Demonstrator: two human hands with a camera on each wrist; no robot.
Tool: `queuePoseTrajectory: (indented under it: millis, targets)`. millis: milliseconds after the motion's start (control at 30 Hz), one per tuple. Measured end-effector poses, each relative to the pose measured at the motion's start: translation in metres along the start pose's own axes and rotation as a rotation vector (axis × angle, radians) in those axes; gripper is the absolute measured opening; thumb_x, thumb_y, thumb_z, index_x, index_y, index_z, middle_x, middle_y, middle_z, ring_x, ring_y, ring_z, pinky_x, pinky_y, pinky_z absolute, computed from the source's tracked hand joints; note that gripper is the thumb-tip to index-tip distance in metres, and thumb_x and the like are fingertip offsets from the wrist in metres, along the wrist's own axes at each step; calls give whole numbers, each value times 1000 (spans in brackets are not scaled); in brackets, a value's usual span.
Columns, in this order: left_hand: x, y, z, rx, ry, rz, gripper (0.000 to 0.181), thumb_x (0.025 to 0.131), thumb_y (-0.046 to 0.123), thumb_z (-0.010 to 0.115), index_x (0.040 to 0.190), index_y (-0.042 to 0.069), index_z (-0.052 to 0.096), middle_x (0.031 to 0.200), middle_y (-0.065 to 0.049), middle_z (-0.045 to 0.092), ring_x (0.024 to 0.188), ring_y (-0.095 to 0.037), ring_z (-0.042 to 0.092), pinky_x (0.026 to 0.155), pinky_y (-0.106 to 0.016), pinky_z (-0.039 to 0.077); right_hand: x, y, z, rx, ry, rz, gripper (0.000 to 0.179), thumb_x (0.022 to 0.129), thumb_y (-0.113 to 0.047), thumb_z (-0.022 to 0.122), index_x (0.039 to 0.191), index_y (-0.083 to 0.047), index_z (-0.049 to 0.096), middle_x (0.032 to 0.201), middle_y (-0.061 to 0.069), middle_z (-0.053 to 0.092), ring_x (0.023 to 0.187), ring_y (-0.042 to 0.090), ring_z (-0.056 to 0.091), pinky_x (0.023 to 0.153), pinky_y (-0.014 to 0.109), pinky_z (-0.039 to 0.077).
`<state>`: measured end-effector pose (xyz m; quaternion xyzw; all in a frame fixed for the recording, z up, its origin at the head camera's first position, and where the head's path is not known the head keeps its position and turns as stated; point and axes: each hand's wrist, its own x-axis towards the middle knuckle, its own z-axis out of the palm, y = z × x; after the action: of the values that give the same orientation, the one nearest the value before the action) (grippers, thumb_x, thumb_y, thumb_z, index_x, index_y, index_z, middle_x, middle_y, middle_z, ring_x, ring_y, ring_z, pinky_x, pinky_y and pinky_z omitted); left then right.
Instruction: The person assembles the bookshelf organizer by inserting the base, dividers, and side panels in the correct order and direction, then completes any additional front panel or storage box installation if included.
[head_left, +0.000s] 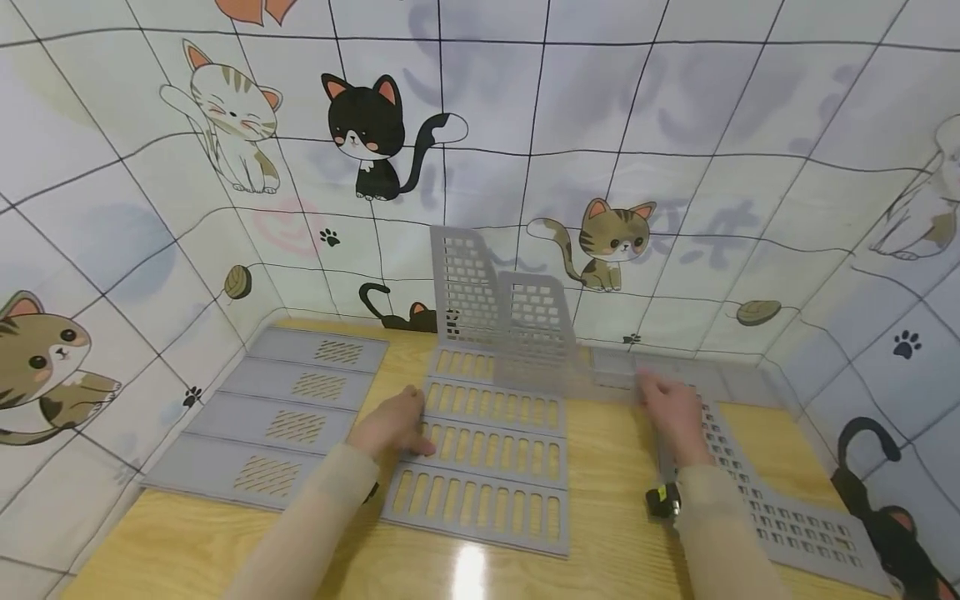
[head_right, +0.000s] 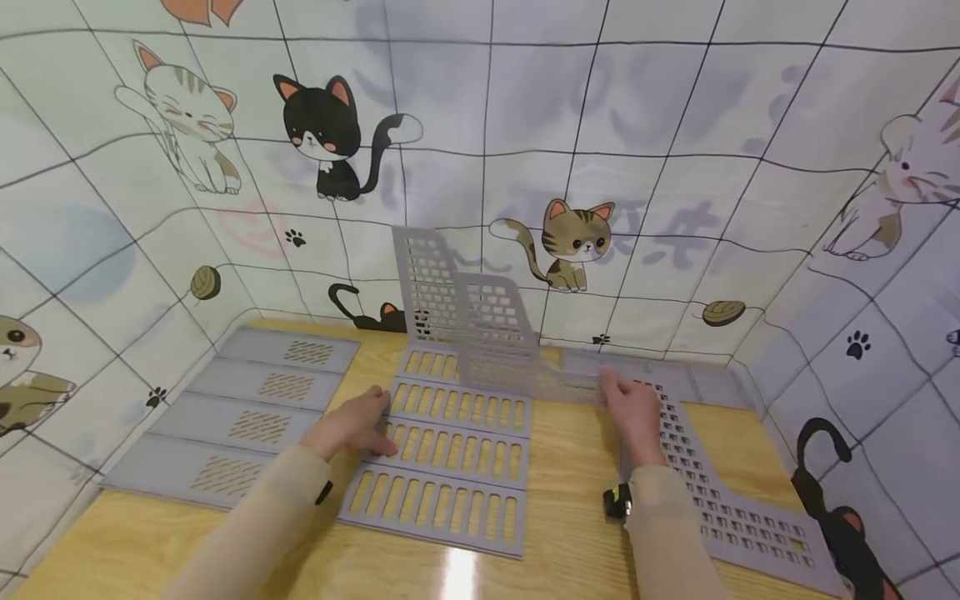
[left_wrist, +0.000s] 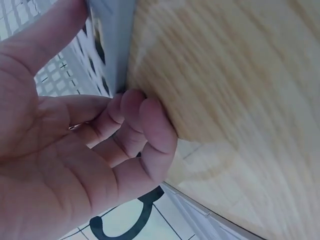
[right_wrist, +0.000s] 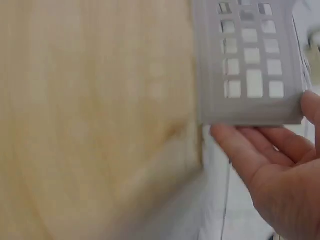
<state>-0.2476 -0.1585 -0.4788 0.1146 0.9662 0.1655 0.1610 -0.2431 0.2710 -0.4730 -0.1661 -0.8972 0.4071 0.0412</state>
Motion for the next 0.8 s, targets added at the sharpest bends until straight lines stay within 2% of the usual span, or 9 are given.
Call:
queuePoseTrajectory:
  millis: [67, 133, 233, 367, 533, 800]
  targets:
    - [2, 1, 2, 5, -16, -2, 102, 78, 34, 91, 151, -12, 38, 161, -29, 33, 142, -47, 43, 118, -53, 36, -2, -7, 15, 2, -38, -49, 75, 106, -61, 38, 121, 5, 69, 109, 25, 73, 101, 41, 65, 82, 46, 52]
    - [2, 2, 3, 13, -25, 3, 104, 79, 35, 90, 153, -12, 35, 162, -29, 31, 144, -47, 41, 119, -53, 35, -4, -13, 27, 16, -47, -94, 74, 107, -60, 39, 126, 6, 68, 113, 26, 73, 108, 43, 66, 90, 51, 53]
    - [2, 4, 3, 21, -23, 11, 105, 79, 36, 90, 154, -12, 34, 161, -30, 31, 143, -48, 42, 119, -53, 35, -7, -21, 42, 65, -45, -113, 70, 107, -57, 44, 126, 7, 68, 117, 27, 72, 115, 45, 65, 100, 57, 49]
    - [-1, 5, 1, 24, -16, 13, 105, 79, 36, 89, 155, -11, 33, 161, -30, 31, 142, -48, 43, 118, -54, 37, -9, -34, 57, 142, -75, -119, 70, 105, -59, 47, 123, 5, 70, 118, 26, 71, 116, 44, 66, 105, 58, 48]
    - [0, 7, 1, 22, -14, 13, 105, 79, 35, 89, 156, -10, 32, 163, -29, 28, 145, -47, 40, 119, -54, 36, -13, -40, 66, 181, -88, -105, 72, 104, -62, 47, 116, 4, 73, 117, 25, 73, 112, 41, 67, 103, 56, 49]
    - [-1, 7, 1, 25, -12, 0, 105, 79, 33, 90, 156, -9, 32, 163, -29, 29, 145, -47, 40, 119, -54, 36, -14, -43, 71, 211, -116, -118, 68, 105, -58, 48, 118, 4, 72, 119, 25, 71, 111, 40, 70, 107, 57, 47]
